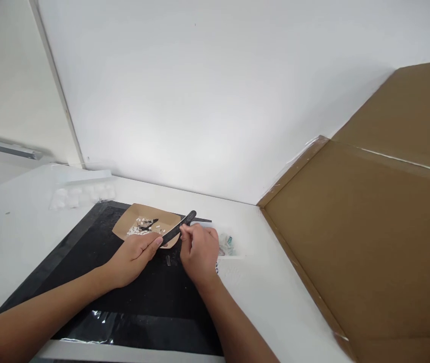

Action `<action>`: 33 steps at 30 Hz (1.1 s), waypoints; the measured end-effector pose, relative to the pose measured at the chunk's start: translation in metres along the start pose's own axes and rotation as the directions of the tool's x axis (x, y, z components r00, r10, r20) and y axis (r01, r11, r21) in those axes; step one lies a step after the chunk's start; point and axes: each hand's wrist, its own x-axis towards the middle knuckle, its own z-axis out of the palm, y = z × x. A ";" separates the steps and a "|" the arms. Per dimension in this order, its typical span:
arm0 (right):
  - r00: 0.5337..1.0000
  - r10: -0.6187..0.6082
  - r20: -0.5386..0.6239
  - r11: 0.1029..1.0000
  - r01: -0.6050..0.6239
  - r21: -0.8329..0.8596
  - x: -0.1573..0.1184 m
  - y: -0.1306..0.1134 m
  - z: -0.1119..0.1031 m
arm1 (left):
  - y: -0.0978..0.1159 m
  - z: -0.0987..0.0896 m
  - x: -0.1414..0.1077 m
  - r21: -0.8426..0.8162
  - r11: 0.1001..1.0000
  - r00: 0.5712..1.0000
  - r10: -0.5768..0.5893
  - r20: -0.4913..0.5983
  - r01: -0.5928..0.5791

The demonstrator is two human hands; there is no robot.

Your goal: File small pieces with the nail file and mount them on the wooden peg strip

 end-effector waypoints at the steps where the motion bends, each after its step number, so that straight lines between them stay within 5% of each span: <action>1: 1.000 0.002 -0.012 1.000 -0.002 0.009 0.000 0.000 0.000 | 0.000 0.000 0.000 0.000 1.000 1.000 0.000 0.002 0.000; 6: 0.984 -0.135 0.113 0.989 0.127 0.073 -0.003 -0.005 0.001 | -0.001 0.001 0.000 0.002 1.000 1.000 -0.009 0.000 0.009; 11: 1.000 0.022 -0.001 1.000 -0.022 0.022 0.004 0.006 -0.001 | 0.002 -0.001 -0.001 -0.003 1.000 1.000 -0.020 0.005 0.020; 19: 0.987 -0.121 0.101 0.991 0.114 0.072 -0.005 -0.009 0.002 | 0.004 -0.001 0.000 -0.011 1.000 1.000 -0.022 0.005 0.022; 26: 1.000 -0.002 -0.009 0.999 0.003 0.043 0.001 0.006 -0.004 | 0.005 -0.002 -0.002 -0.012 1.000 1.000 -0.023 0.006 0.023; 33: 0.980 -0.189 0.069 0.980 0.184 0.071 -0.004 -0.009 0.001 | 0.003 -0.001 -0.002 -0.013 1.000 1.000 -0.019 0.002 0.020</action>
